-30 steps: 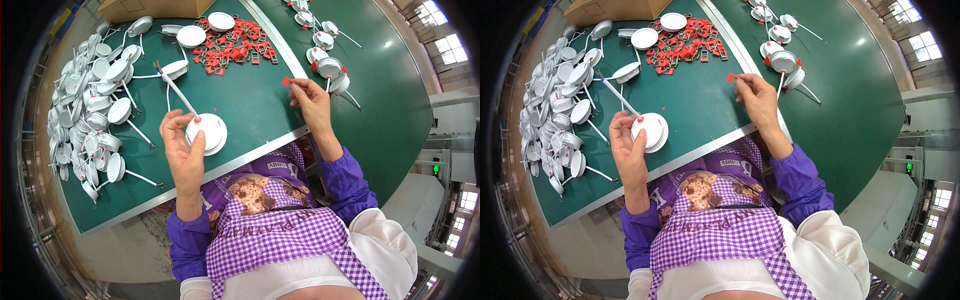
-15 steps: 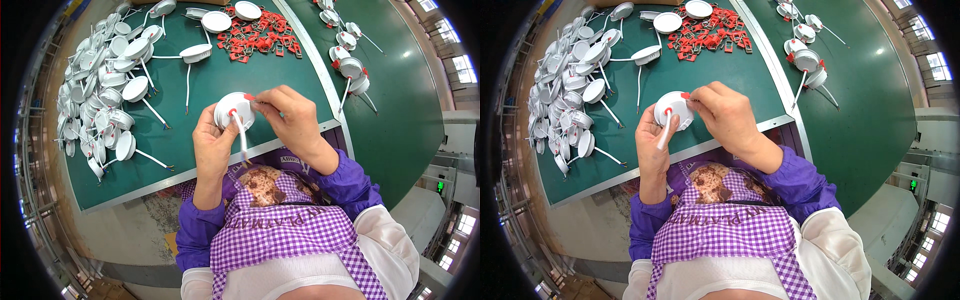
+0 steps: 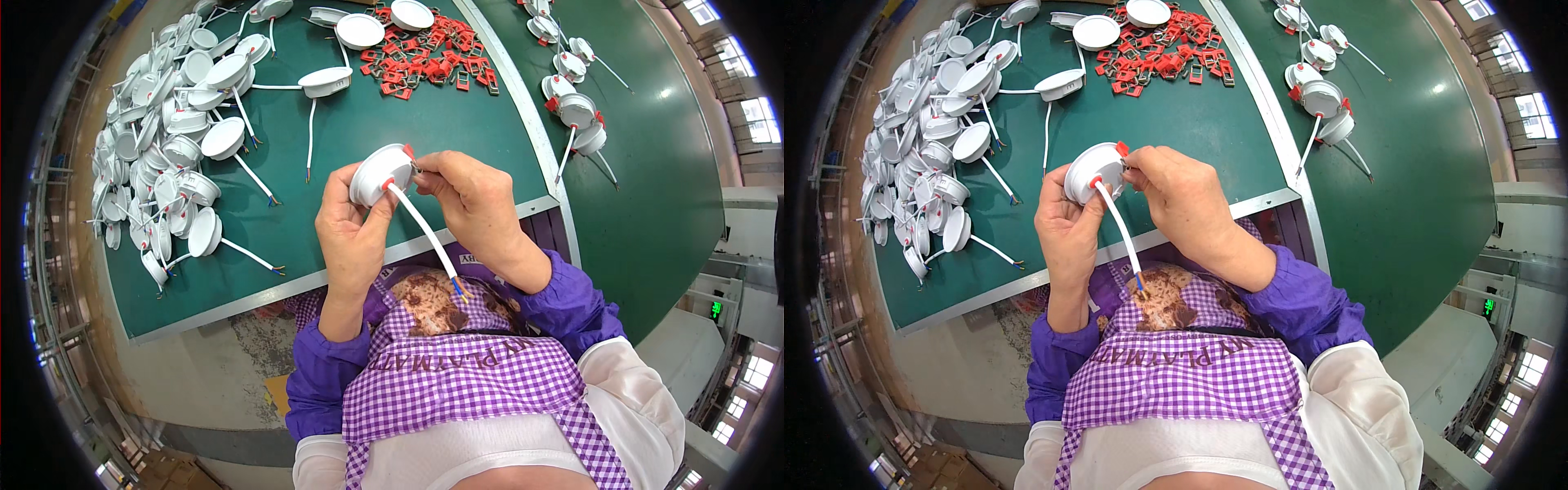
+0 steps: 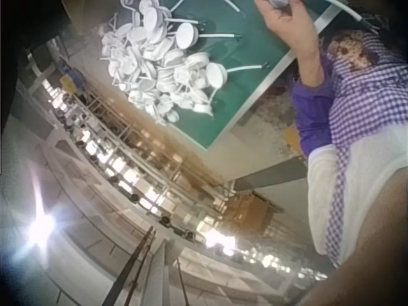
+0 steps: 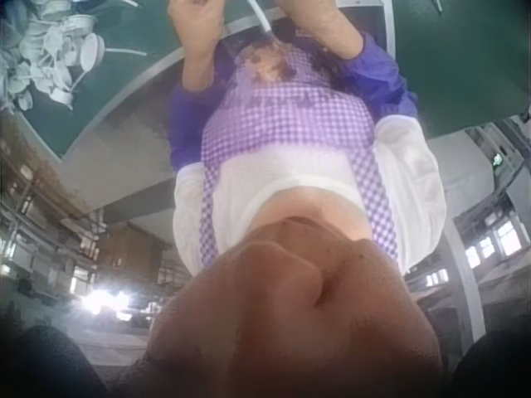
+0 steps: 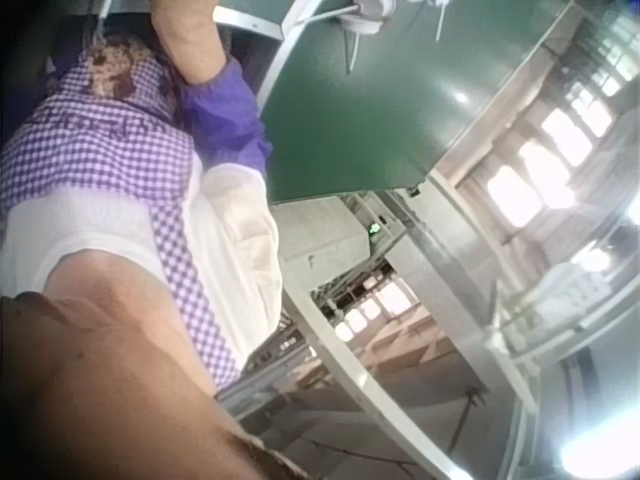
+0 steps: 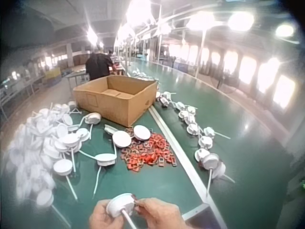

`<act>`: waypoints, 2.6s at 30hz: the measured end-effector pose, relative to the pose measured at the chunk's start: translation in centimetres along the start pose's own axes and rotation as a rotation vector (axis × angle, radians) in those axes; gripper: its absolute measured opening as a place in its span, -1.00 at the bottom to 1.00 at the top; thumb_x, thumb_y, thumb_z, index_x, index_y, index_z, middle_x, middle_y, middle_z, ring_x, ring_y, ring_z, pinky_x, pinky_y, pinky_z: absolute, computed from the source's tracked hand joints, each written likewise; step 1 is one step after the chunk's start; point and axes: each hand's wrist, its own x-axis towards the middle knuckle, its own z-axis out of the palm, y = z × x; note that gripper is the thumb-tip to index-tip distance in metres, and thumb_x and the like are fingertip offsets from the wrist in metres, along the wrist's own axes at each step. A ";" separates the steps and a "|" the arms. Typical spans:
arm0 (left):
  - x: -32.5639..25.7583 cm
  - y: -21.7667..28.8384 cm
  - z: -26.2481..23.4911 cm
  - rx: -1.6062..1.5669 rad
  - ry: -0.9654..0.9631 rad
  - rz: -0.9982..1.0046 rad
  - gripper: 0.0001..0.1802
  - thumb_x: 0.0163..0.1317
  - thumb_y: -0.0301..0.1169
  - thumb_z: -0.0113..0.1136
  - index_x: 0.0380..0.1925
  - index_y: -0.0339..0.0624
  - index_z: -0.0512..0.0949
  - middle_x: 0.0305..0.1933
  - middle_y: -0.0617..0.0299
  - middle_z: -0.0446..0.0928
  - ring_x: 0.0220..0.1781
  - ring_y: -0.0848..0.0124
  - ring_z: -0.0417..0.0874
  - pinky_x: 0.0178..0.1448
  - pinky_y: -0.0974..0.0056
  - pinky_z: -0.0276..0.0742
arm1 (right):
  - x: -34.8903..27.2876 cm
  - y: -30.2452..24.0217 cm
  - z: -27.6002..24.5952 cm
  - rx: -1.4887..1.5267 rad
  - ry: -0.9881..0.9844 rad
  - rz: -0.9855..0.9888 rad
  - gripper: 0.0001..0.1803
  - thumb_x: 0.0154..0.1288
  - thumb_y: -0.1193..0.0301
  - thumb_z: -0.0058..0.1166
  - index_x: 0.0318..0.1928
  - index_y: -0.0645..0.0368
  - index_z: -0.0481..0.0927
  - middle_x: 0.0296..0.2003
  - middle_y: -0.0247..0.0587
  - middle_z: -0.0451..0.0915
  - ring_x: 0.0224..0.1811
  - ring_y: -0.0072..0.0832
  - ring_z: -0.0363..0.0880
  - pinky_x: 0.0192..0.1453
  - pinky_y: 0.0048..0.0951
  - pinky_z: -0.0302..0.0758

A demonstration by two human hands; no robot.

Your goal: Attaching red plastic clips to circular white electronic fixture components.

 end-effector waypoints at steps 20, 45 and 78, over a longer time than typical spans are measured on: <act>-2.2 0.8 -0.5 -0.310 -0.117 -0.191 -0.64 0.28 -0.54 0.28 0.03 -0.35 0.43 -0.01 0.14 0.58 0.02 0.44 0.61 0.14 0.31 0.54 | -0.6 0.4 -2.5 0.638 -0.317 0.523 -0.53 0.34 0.59 0.11 0.24 0.33 0.40 -0.11 -0.05 0.65 -0.13 -0.43 0.68 -0.04 -0.44 0.65; -0.9 0.6 -1.6 -0.422 0.049 -0.339 -0.72 0.30 -0.54 0.22 -0.01 -0.30 0.44 -0.05 0.14 0.61 -0.02 0.39 0.66 0.06 0.27 0.64 | 4.7 7.1 -2.9 -0.121 -0.076 0.132 -0.86 0.20 0.53 0.19 -0.26 0.30 0.53 -0.37 -0.01 0.60 -0.35 -0.13 0.61 -0.22 -0.26 0.56; -0.4 1.2 -0.6 0.358 0.080 -0.097 -0.66 0.17 -0.55 0.32 -0.02 -0.33 0.57 -0.19 0.22 0.64 -0.18 0.52 0.65 -0.12 0.41 0.62 | 1.6 -1.1 -1.1 -0.152 -0.301 -0.241 -0.84 0.16 0.61 0.11 -0.20 0.26 0.57 -0.38 -0.06 0.58 -0.38 -0.08 0.63 -0.34 -0.21 0.56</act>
